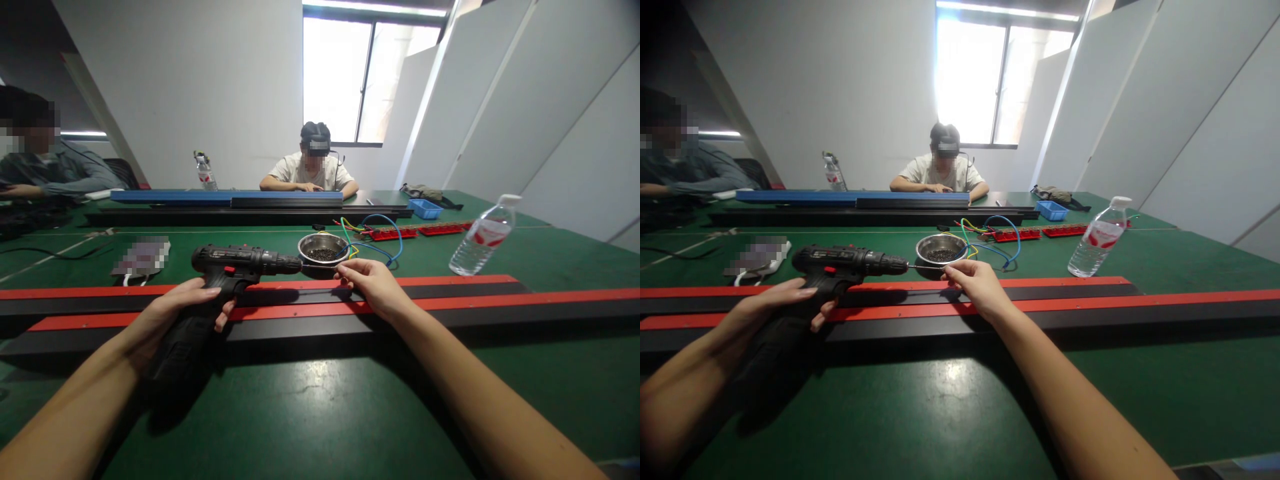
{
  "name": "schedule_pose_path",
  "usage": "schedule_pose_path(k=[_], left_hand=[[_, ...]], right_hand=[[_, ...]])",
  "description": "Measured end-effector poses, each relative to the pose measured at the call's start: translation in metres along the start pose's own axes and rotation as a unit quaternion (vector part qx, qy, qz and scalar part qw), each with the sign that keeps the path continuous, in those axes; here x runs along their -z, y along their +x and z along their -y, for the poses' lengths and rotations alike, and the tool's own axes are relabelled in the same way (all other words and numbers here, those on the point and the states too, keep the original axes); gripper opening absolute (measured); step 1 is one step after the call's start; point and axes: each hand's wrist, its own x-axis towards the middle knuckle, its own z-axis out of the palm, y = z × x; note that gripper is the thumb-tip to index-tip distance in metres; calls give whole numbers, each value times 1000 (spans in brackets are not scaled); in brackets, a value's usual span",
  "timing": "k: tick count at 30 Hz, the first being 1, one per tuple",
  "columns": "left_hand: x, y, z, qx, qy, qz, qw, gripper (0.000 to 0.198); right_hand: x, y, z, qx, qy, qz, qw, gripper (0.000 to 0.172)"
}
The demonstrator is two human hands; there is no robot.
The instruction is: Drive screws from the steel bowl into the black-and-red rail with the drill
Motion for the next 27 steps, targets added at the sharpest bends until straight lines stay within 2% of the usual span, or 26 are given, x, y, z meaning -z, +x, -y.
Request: schedule_pose_path(k=[6,11,21,27], left_hand=[[-6,-2,-3,-2,2,-22,1000,23],[-5,-1,-2,-6,5,-14,1000,23],[0,0,-1,-4,7,15,1000,39],[1,0,-1,-4,5,9,1000,40]], right_hand=[[1,0,0,4,-5,7,1000,33],[0,1,-1,0,1,4,1000,32],[0,1,-2,3,2,4,1000,32],[1,1,-2,6,-1,2,1000,32]])
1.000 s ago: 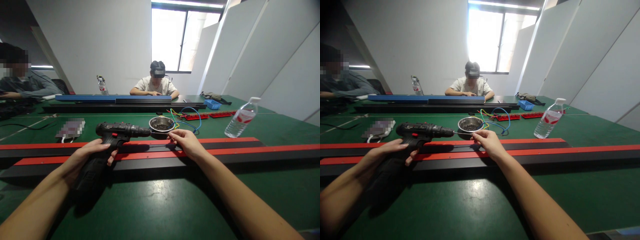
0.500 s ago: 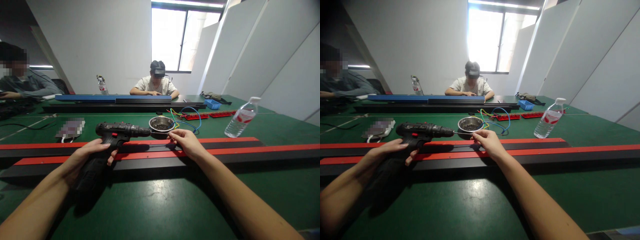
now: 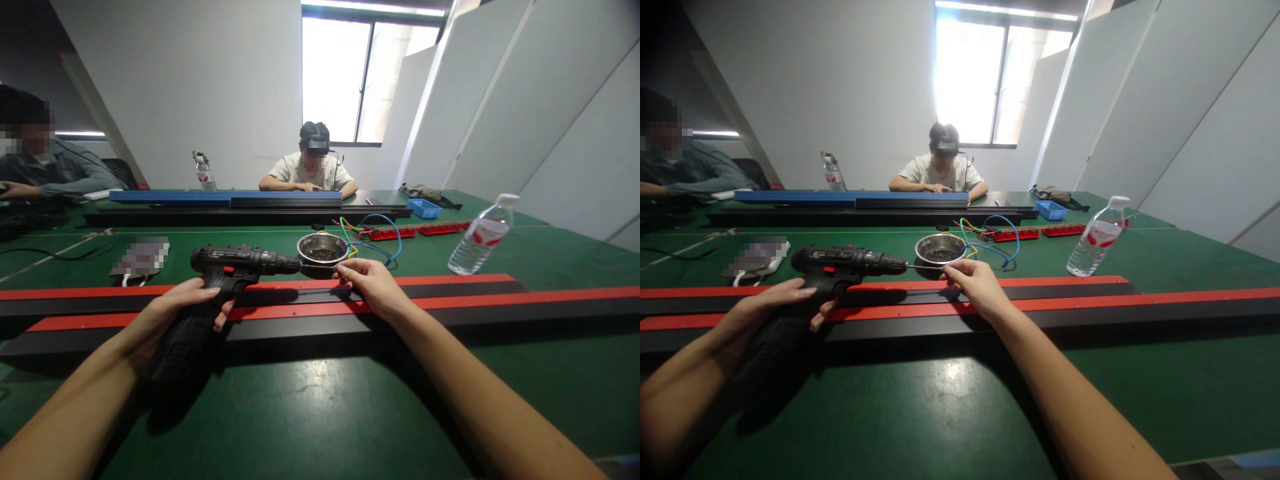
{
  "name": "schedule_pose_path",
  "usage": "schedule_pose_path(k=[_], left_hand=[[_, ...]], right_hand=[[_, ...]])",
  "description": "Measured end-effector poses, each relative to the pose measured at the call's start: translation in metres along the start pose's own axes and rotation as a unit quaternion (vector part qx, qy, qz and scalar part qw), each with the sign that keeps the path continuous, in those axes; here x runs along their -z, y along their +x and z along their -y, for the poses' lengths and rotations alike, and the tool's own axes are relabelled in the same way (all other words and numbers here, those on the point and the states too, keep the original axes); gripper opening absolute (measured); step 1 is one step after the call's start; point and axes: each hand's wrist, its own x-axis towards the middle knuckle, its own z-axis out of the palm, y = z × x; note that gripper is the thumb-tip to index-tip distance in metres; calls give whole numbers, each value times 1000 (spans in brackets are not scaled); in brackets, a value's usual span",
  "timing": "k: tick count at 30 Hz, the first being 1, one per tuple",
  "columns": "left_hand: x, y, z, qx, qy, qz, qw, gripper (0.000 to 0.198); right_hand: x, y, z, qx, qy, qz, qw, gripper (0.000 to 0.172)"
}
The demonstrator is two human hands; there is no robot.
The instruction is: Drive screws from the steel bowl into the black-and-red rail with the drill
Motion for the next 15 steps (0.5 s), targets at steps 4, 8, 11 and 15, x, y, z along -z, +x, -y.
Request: schedule_pose_path(k=[4,8,11,15], left_hand=[[0,0,0,0,-4,6,1000,39],[2,1,1,-4,-4,5,1000,37],[2,2,1,-5,-4,2,1000,36],[0,1,1,-4,-10,-6,1000,40]], right_hand=[[0,0,0,-6,3,1,1000,32],[-1,0,-1,-4,3,-3,1000,33],[0,1,-2,1,-4,0,1000,33],[0,1,-2,1,2,0,1000,35]])
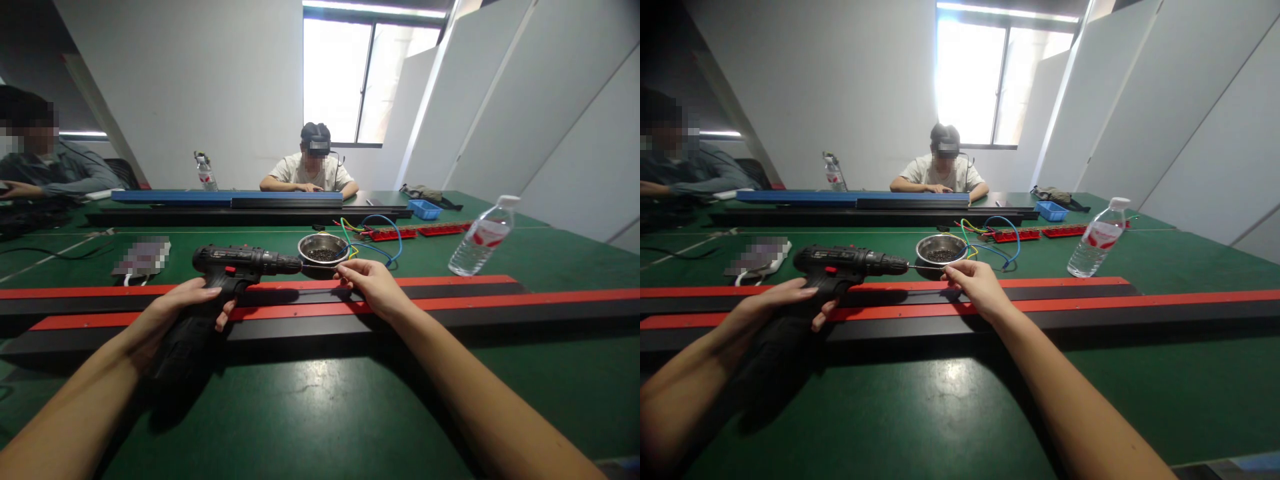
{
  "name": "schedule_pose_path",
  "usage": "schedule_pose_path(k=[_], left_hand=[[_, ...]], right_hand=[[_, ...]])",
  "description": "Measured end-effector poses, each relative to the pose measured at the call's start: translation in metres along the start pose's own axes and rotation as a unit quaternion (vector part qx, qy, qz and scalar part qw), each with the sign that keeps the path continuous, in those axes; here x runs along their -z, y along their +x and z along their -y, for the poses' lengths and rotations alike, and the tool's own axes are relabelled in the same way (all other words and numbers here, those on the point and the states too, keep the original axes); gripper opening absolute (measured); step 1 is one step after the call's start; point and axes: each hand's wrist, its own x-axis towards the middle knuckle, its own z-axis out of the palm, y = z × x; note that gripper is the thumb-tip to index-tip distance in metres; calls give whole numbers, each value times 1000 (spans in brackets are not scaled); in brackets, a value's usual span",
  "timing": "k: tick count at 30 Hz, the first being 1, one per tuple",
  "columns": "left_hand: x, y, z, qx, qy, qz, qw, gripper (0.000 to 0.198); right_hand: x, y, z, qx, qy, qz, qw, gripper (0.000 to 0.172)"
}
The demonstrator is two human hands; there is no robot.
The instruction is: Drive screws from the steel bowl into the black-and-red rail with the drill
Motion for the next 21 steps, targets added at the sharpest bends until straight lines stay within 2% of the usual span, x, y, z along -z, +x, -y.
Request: schedule_pose_path(k=[9,21], left_hand=[[-1,-1,0,-1,-1,0,1000,36],[-4,-3,-2,4,4,1,1000,34]], right_hand=[[0,0,1,-4,-1,-3,1000,40],[0,-1,2,-5,0,0,1000,37]])
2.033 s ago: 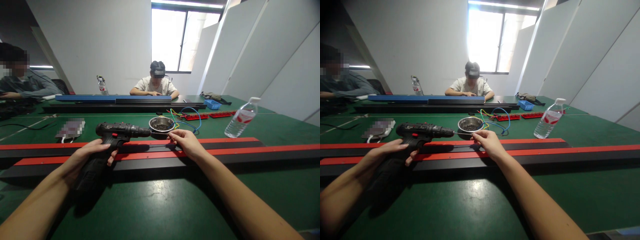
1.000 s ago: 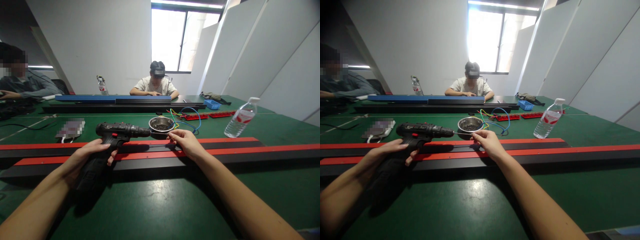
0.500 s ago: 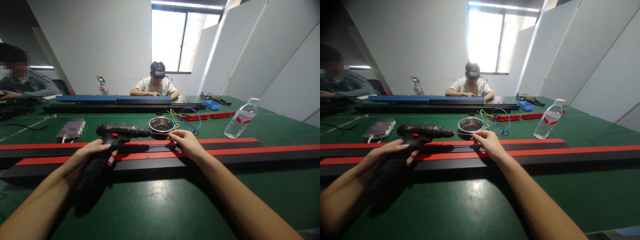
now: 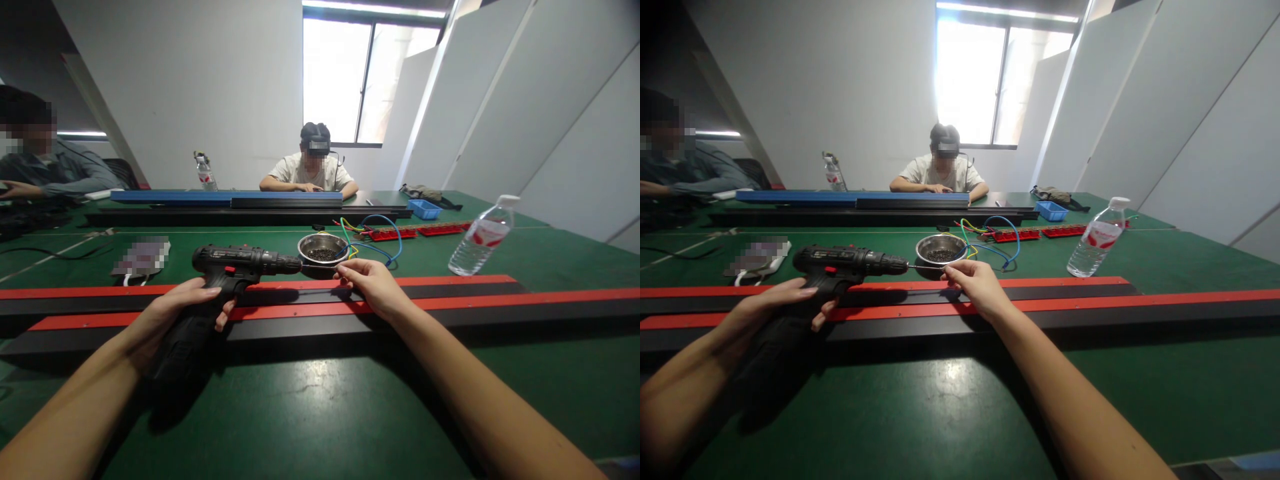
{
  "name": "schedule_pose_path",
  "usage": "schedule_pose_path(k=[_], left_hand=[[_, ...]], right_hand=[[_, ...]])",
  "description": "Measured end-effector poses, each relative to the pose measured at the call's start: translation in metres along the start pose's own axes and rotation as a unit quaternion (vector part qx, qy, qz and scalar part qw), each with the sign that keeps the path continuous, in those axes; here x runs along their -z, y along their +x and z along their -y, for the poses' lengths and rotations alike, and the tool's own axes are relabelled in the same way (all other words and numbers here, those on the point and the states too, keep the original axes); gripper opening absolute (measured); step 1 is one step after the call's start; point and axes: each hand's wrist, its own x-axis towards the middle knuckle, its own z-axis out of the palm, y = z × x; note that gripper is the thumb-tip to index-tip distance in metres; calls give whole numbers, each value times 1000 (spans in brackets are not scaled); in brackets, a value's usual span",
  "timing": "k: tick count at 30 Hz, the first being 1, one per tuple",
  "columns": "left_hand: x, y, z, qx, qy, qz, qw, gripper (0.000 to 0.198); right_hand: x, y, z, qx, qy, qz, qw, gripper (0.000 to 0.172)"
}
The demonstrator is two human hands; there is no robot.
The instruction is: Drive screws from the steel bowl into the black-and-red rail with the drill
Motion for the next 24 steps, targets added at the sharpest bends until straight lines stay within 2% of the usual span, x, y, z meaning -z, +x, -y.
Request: schedule_pose_path(k=[12,24], left_hand=[[2,-1,0,2,4,-5,1000,38],[0,0,-1,1,3,-15,1000,27]], right_hand=[[0,-1,2,3,-5,-1,1000,31],[0,0,-1,3,2,-3,1000,33]])
